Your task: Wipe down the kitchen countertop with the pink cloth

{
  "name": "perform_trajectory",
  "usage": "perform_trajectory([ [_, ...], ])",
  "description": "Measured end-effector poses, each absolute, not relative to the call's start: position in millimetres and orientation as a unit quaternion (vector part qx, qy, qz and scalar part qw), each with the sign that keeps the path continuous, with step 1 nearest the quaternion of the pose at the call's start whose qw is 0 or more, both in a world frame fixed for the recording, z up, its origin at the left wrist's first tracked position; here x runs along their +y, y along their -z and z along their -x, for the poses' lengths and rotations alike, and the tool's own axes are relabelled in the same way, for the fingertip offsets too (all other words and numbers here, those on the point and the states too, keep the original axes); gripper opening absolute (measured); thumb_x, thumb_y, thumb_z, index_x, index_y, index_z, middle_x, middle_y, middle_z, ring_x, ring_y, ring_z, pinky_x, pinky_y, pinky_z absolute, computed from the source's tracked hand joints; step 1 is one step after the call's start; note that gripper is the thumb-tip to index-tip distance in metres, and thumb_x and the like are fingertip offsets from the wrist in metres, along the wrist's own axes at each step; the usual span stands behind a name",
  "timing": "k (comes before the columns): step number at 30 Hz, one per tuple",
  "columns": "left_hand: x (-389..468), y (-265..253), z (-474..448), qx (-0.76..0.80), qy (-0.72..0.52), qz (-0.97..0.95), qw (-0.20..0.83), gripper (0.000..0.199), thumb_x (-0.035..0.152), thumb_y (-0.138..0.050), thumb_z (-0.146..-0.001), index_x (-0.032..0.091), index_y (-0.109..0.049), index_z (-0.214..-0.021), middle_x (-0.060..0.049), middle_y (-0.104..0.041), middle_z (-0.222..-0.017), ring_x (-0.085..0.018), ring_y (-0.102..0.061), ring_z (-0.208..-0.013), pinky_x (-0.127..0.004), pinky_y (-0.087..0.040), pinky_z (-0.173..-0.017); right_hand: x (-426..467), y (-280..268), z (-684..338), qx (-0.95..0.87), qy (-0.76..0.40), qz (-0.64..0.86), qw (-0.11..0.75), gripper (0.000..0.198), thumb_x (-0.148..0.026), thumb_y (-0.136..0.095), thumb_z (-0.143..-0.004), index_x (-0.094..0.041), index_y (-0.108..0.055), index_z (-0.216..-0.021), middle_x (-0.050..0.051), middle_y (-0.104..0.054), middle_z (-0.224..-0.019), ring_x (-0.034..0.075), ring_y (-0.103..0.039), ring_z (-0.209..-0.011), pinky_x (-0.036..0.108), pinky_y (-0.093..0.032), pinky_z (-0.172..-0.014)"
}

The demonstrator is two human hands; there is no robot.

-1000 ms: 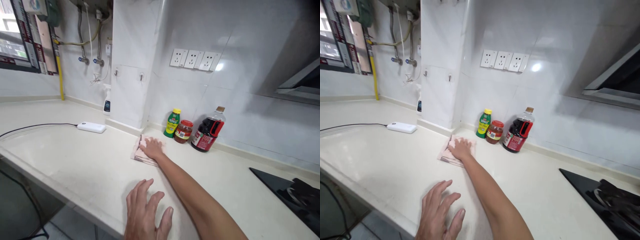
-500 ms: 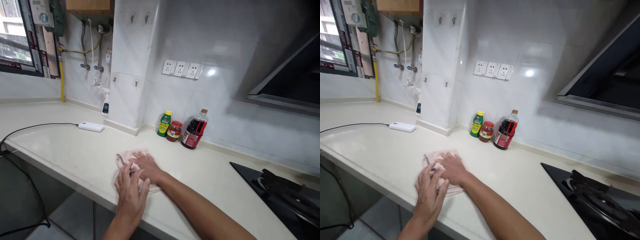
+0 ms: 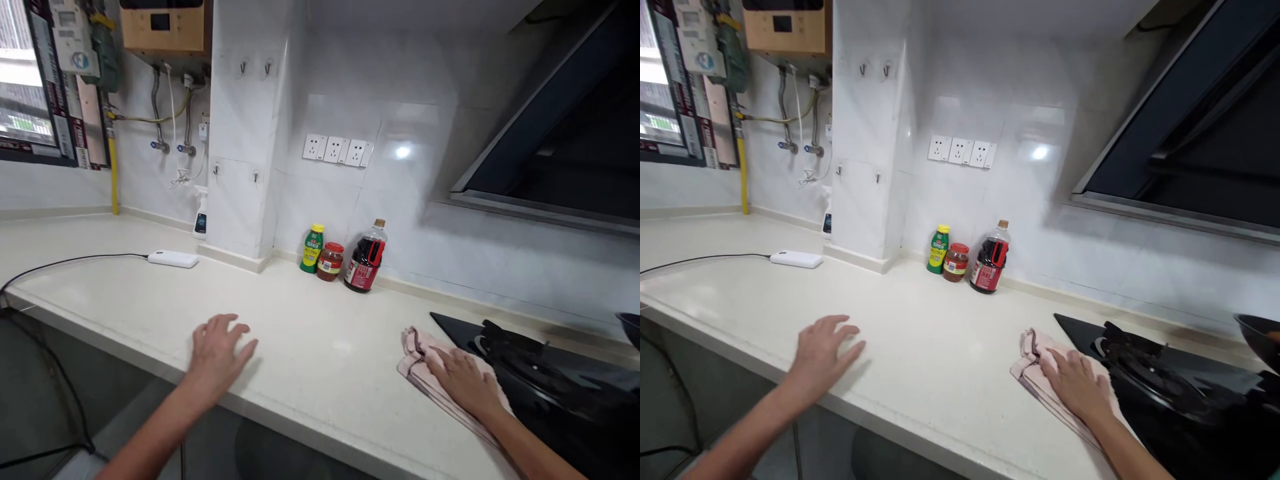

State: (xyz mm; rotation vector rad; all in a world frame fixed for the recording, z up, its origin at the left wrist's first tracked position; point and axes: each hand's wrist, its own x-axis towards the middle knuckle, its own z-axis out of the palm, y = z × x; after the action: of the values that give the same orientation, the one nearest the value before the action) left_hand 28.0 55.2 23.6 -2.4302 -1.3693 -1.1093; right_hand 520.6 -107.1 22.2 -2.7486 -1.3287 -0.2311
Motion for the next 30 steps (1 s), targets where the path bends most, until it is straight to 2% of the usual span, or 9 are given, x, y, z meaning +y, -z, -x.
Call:
perform_trajectory([
  [3, 88, -29, 2, -0.531, 0.320, 0.779, 0.089, 0.033, 0.044, -0.055, -0.094, 0.022, -0.076, -0.109, -0.017, -0.063, -0.135, -0.037, -0.054, -0.130, -0.059, -0.038, -0.107, -103, -31, -505, -0.399, 0.041, 0.916, 0.029, 0.067, -0.052, -0.023, -0.099, -0.020, -0.047, -0.153, 0.021, -0.037, -0.160, 0.048, -0.029, -0.148, 0.080, -0.027, -0.107],
  [5, 105, -28, 13, -0.577, 0.280, 0.766, 0.049, 0.043, 0.052, -0.052, -0.094, 0.022, -0.075, -0.115, -0.019, -0.060, -0.140, -0.040, -0.050, -0.134, -0.060, -0.038, -0.107, -86, -35, -480, -0.424, 0.019, 0.905, 0.025, 0.069, -0.054, -0.023, -0.100, -0.018, -0.044, -0.155, 0.023, -0.030, -0.162, 0.051, -0.026, -0.148, 0.083, -0.025, -0.106],
  [9, 114, -24, 15, -0.556, 0.232, 0.798, -0.023, 0.055, 0.063, -0.041, -0.096, 0.028, -0.070, -0.127, -0.016, -0.052, -0.150, -0.038, -0.041, -0.144, -0.059, -0.035, -0.113, -40, -34, -402, -0.539, -0.008, 0.842, 0.031, 0.068, -0.058, -0.030, -0.103, -0.022, -0.035, -0.160, 0.015, -0.016, -0.169, 0.045, -0.014, -0.153, 0.074, -0.019, -0.116],
  [13, 111, -23, 14, -0.557, 0.244, 0.793, -0.040, 0.058, 0.060, -0.029, -0.100, 0.029, -0.069, -0.129, -0.015, -0.049, -0.154, -0.032, -0.035, -0.149, -0.056, -0.029, -0.119, -13, -34, -292, -0.689, -0.039, 0.722, 0.050, 0.067, -0.067, -0.042, -0.101, -0.036, -0.034, -0.159, 0.004, -0.013, -0.171, 0.036, -0.006, -0.157, 0.066, -0.009, -0.123],
  [15, 112, -25, 16, -0.568, 0.250, 0.783, -0.047, 0.060, 0.058, -0.024, -0.101, 0.030, -0.068, -0.131, -0.013, -0.051, -0.153, -0.030, -0.037, -0.148, -0.053, -0.030, -0.119, -12, -35, -237, -0.770, -0.053, 0.632, 0.068, 0.071, -0.072, -0.046, -0.099, -0.034, -0.035, -0.159, 0.009, -0.015, -0.170, 0.040, -0.006, -0.156, 0.072, -0.009, -0.120],
  [18, 115, -32, 19, -0.583, 0.245, 0.773, -0.050, 0.062, 0.057, -0.022, -0.101, 0.028, -0.068, -0.131, -0.012, -0.057, -0.149, -0.032, -0.046, -0.141, -0.051, -0.036, -0.115, -21, -31, -170, -0.854, 0.007, 0.510, 0.102, 0.080, -0.068, -0.061, -0.094, -0.024, -0.036, -0.157, 0.019, -0.020, -0.167, 0.048, -0.014, -0.152, 0.076, -0.018, -0.117],
  [21, 118, -40, 20, -0.590, 0.232, 0.771, -0.059, 0.065, 0.057, -0.020, -0.100, 0.027, -0.072, -0.125, -0.010, -0.063, -0.143, -0.034, -0.054, -0.134, -0.050, -0.041, -0.109, -27, -21, -137, -0.853, 0.141, 0.492, 0.103, 0.075, -0.045, -0.072, -0.093, -0.014, -0.036, -0.152, 0.025, -0.030, -0.161, 0.050, -0.030, -0.145, 0.070, -0.033, -0.113],
  [25, 118, -48, 18, -0.604, 0.201, 0.768, -0.073, 0.068, 0.059, -0.020, -0.099, 0.022, -0.072, -0.125, -0.012, -0.062, -0.146, -0.038, -0.052, -0.136, -0.054, -0.038, -0.111, -34, -17, -146, -0.831, 0.203, 0.500, 0.136, 0.065, -0.041, -0.072, -0.093, -0.018, -0.041, -0.144, 0.019, -0.046, -0.148, 0.043, -0.046, -0.132, 0.056, -0.047, -0.103],
  [30, 113, -57, 15, -0.607, 0.165, 0.774, -0.075, 0.070, 0.058, -0.021, -0.100, 0.016, -0.068, -0.131, -0.015, -0.057, -0.152, -0.041, -0.047, -0.141, -0.057, -0.035, -0.113, -79, -16, -209, -0.824, 0.217, 0.503, 0.145, 0.065, -0.040, -0.081, -0.086, -0.023, -0.047, -0.140, 0.012, -0.051, -0.144, 0.037, -0.046, -0.130, 0.050, -0.051, -0.097],
])
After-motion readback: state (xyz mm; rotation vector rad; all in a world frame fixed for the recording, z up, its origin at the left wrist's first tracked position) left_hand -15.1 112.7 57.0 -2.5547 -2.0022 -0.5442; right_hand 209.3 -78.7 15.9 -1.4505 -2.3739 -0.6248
